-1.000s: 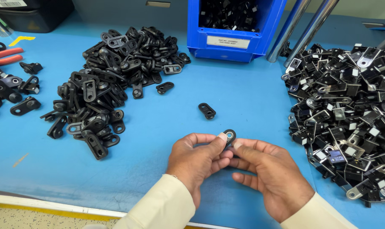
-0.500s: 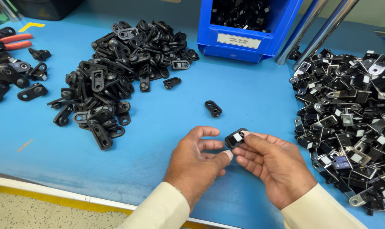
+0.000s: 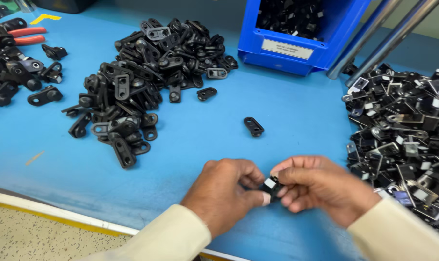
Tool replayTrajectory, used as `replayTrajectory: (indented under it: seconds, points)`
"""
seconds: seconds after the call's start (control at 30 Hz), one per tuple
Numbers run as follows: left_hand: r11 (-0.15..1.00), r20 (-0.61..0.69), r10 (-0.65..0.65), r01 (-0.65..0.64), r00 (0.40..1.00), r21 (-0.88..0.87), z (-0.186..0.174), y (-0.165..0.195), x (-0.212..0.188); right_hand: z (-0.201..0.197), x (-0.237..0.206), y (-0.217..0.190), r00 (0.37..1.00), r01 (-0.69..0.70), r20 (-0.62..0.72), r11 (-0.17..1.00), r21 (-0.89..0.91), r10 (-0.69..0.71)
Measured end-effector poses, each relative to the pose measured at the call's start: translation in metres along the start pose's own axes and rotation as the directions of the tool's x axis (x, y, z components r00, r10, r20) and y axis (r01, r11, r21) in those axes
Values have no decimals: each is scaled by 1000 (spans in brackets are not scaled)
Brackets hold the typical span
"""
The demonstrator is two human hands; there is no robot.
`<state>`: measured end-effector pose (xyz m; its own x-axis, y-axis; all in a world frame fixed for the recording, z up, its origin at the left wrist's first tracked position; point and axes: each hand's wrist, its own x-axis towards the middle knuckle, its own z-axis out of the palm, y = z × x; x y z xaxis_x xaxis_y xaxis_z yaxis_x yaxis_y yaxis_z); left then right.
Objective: The person repeatedly picks a black plastic bracket and a metal clip from separate piles on a blue workbench, aligns the clip into the bracket, and presses them together to form an assembled unit. The person handles the items one at a time and places the finished assemblies back on the table.
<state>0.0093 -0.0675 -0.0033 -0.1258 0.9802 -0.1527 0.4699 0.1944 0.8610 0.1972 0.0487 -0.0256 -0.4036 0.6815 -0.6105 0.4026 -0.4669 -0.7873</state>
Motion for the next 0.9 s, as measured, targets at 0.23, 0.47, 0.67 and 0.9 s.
replayTrajectory:
  seconds: [0.23, 0.47, 0.67, 0.9]
  points:
    - [981, -55, -170, 164, 984, -103, -32, -23, 29, -30, 20, -129, 692, 658, -404, 753, 11, -598]
    - [920, -196, 353, -301, 915, 253, -34, -27, 88, -8, 11, -41, 724, 415, -502, 880, -230, -472]
    - [756, 328, 217, -370, 920, 540, -31, 0, 119, -33, -12, -11, 570, -153, -628, 683, -714, -530]
    - [917, 104, 33, -71, 994, 391, -34, 15, 92, -114, 19, -40, 398, -448, -425, 232, -864, -813]
